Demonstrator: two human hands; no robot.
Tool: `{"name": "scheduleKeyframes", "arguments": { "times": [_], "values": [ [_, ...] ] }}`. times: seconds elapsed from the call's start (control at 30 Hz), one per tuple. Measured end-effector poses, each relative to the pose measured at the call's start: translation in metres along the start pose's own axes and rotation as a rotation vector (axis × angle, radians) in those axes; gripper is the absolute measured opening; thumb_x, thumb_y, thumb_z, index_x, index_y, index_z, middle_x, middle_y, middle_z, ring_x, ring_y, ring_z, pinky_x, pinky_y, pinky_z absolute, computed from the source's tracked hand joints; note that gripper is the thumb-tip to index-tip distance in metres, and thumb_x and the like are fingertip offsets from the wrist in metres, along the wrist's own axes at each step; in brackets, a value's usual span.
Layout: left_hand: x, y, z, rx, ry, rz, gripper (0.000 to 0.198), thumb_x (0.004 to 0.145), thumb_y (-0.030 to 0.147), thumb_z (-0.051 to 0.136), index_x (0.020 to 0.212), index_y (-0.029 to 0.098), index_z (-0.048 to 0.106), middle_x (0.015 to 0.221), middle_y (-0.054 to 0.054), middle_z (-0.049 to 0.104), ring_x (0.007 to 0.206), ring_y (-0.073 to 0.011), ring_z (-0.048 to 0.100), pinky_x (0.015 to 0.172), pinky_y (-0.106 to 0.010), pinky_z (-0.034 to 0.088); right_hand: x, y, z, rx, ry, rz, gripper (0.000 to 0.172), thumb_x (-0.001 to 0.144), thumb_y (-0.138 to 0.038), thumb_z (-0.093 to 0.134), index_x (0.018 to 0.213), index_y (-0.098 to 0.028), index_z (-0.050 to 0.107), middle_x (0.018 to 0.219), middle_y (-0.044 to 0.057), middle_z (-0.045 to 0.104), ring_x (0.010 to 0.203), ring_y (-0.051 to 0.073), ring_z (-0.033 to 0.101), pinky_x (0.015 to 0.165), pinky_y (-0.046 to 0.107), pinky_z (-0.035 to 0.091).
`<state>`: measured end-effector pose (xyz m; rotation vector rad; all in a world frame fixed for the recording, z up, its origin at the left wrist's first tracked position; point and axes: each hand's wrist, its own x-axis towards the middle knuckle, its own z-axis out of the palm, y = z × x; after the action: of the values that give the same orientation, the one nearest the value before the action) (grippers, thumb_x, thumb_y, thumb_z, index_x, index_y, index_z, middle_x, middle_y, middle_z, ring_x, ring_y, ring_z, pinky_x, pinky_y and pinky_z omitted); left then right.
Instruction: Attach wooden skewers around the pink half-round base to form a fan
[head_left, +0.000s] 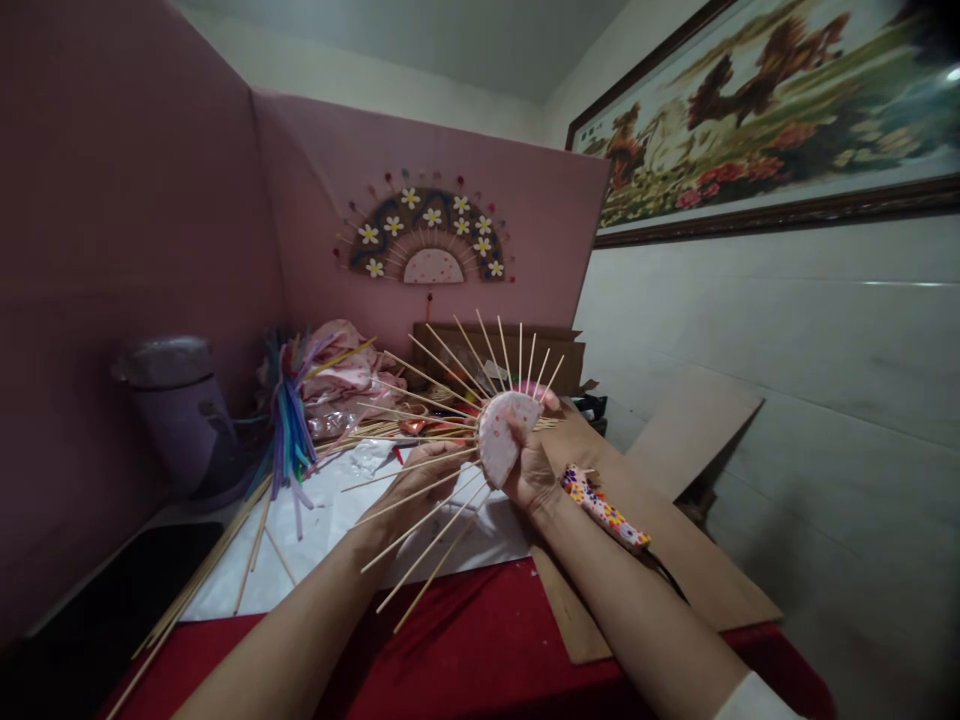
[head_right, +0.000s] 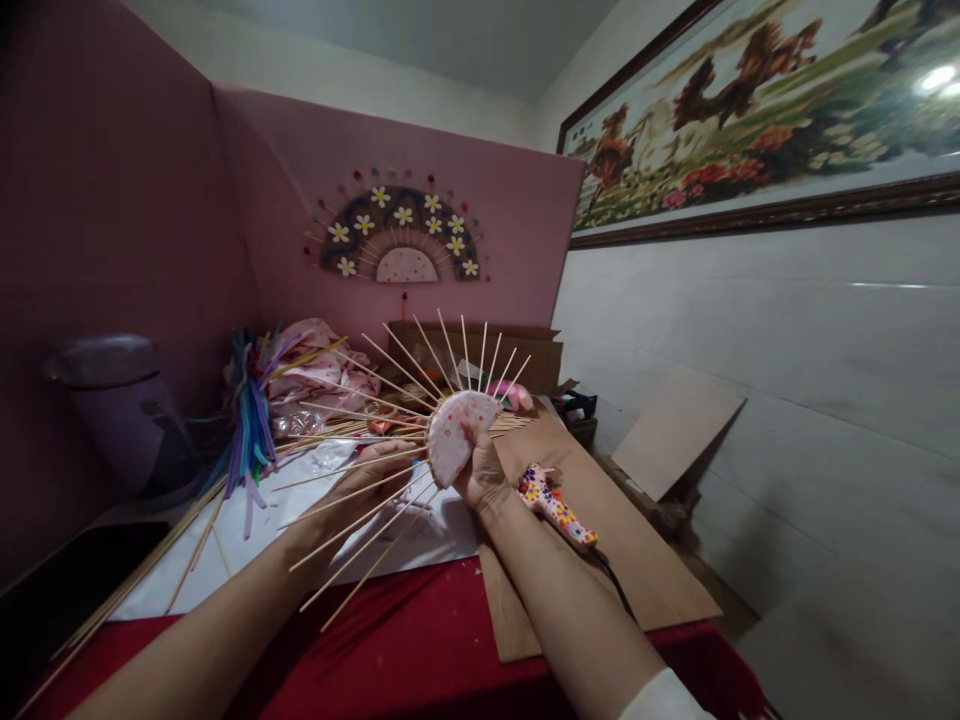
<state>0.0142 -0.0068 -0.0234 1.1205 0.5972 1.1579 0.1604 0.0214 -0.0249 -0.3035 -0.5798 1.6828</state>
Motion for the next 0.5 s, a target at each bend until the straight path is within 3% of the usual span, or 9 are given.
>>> {"name": "scheduleKeyframes", "arguments": {
  "times": [0.17,0.5],
  "values": [
    [0.001,0.003,0.005,0.111,-0.003,-0.065,0.023,0.063,0.032,0.07,0.061,0.013,0.059,0.047,0.005,0.04,0.04,-0.0037,0.027,0.039,-0.02,0.017,0.001,-0.005,0.001,0.055,0.121,-0.032,0.014,0.07,-0.02,0.061,0.084,-0.017,0.062,0.069,0.0,0.07,0.07,0.016,0.066,0.065,0.028,0.054],
    [0.004,-0.001,0.007,0.218,0.085,-0.079,0.027,0.06,0.036,0.072,0.066,0.012,0.064,0.049,0.003,0.047,0.041,-0.0033,0.032,0.04,-0.019,0.019,0.007,-0.007,-0.009,0.086,0.111,-0.073,0.021,0.071,-0.033,0.061,0.085,-0.016,0.061,0.07,0.0,0.069,0.067,0.015,0.065,0.064,0.027,0.054]
  ]
}}
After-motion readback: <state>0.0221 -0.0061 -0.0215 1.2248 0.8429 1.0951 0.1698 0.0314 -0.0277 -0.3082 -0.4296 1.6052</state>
